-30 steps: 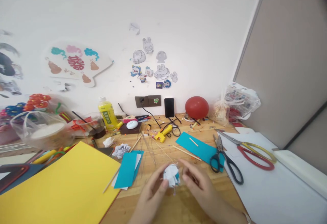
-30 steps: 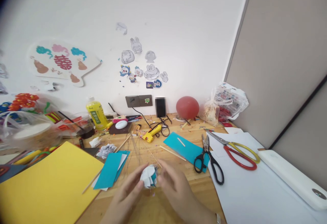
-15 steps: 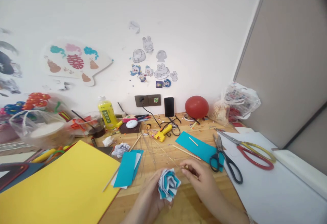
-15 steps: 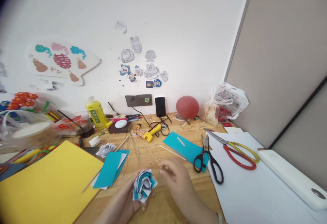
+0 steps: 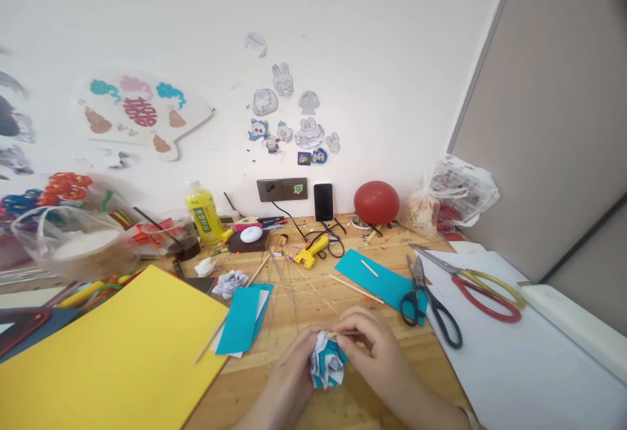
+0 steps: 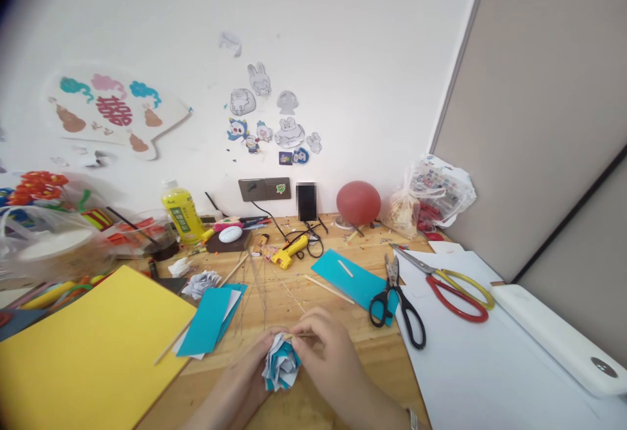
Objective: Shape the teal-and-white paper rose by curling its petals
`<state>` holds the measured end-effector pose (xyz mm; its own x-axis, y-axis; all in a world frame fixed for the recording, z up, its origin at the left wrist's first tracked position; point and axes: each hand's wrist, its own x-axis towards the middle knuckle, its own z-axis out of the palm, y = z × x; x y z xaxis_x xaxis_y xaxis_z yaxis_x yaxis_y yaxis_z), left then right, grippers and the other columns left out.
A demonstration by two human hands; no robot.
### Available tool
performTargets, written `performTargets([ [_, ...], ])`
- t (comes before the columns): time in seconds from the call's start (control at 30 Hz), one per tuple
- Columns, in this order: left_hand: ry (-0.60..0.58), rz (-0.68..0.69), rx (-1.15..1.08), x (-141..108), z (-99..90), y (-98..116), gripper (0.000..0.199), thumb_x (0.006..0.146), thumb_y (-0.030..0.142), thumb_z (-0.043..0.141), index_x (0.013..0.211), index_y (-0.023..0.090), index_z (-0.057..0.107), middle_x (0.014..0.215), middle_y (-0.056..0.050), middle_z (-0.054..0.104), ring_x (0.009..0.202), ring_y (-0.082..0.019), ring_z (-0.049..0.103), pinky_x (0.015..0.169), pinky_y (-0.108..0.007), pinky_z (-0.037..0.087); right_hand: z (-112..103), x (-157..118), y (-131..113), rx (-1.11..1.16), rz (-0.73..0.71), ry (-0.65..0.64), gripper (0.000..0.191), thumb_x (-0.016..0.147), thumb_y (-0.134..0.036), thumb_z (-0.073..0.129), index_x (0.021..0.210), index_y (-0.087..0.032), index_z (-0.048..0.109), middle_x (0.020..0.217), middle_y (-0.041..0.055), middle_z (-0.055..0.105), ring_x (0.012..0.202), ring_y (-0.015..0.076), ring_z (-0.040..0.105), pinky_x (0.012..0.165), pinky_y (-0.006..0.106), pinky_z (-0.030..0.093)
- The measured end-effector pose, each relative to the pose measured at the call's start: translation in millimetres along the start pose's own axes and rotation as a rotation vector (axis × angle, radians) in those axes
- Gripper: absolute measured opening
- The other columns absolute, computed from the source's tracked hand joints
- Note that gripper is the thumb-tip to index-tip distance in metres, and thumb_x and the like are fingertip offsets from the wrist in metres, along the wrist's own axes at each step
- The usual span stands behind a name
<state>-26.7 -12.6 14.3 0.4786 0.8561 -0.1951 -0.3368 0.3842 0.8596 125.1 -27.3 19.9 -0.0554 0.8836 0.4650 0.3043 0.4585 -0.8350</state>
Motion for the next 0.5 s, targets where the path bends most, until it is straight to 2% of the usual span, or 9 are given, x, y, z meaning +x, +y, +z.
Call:
performTargets([
  [0.1, 0.005, 0.002, 0.032, 0.1, 0.1, -0.7, 0.025, 0.075, 0.042, 0.054, 0.084, 0.020, 0.060, 0.078, -0.003, 0.058, 0.069, -0.017, 0.051, 0.059, -0.025, 0.040, 1.3, -0.3, -0.3, 0.022, 0.008, -0.003, 0.009, 0.079, -0.023, 0.055, 0.079, -0.018, 0.063, 0.078, 0.0036, 0.058, 0.073, 0.0158, 0.058, 0.063, 0.025, 0.049],
  [0.23, -0.013, 0.000, 0.017, 2.0, -2.9, -5.5, 0.023, 0.074, 0.043, 0.055, 0.080, 0.021, 0.059, 0.072, -0.002, 0.055, 0.067, -0.017, 0.051, 0.057, -0.025, 0.040, 1.8, 0.9, 2.5, 0.061, 0.045, 0.002, 0.013, 0.079, -0.026, 0.057, 0.070, -0.018, 0.062, 0.072, 0.0024, 0.057, 0.069, 0.0152, 0.058, 0.060, 0.025, 0.049],
  [0.33, -0.031, -0.011, -0.006, 1.9, -3.7, -7.0, 0.021, 0.075, 0.041, 0.055, 0.080, 0.021, 0.059, 0.072, -0.001, 0.056, 0.068, -0.017, 0.052, 0.059, -0.025, 0.041, 1.3, 0.1, 4.4, -0.005, 0.091, 0.030, 0.011, 0.079, -0.026, 0.057, 0.073, -0.018, 0.060, 0.071, 0.0025, 0.059, 0.068, 0.0155, 0.059, 0.059, 0.024, 0.049],
  [0.4, -0.037, -0.006, -0.009, 1.2, -3.2, -6.5, 0.021, 0.075, 0.040, 0.055, 0.081, 0.021, 0.060, 0.075, -0.002, 0.057, 0.070, -0.017, 0.053, 0.061, -0.025, 0.041, 0.5, -1.5, 4.7, -0.130, 0.057, 0.035, 0.010, 0.081, -0.025, 0.055, 0.074, -0.018, 0.059, 0.070, 0.0020, 0.059, 0.067, 0.0155, 0.058, 0.058, 0.024, 0.048],
  [0.5, -0.040, 0.013, 0.017, 1.2, -2.9, -6.3, 0.022, 0.076, 0.042, 0.053, 0.081, 0.021, 0.059, 0.076, -0.002, 0.057, 0.071, -0.018, 0.053, 0.062, -0.026, 0.042, -1.5, -4.3, 4.6, -0.308, -0.102, -0.033, 0.018, 0.087, -0.023, 0.047, 0.074, -0.020, 0.058, 0.069, 0.0011, 0.058, 0.065, 0.0146, 0.056, 0.058, 0.025, 0.045],
])
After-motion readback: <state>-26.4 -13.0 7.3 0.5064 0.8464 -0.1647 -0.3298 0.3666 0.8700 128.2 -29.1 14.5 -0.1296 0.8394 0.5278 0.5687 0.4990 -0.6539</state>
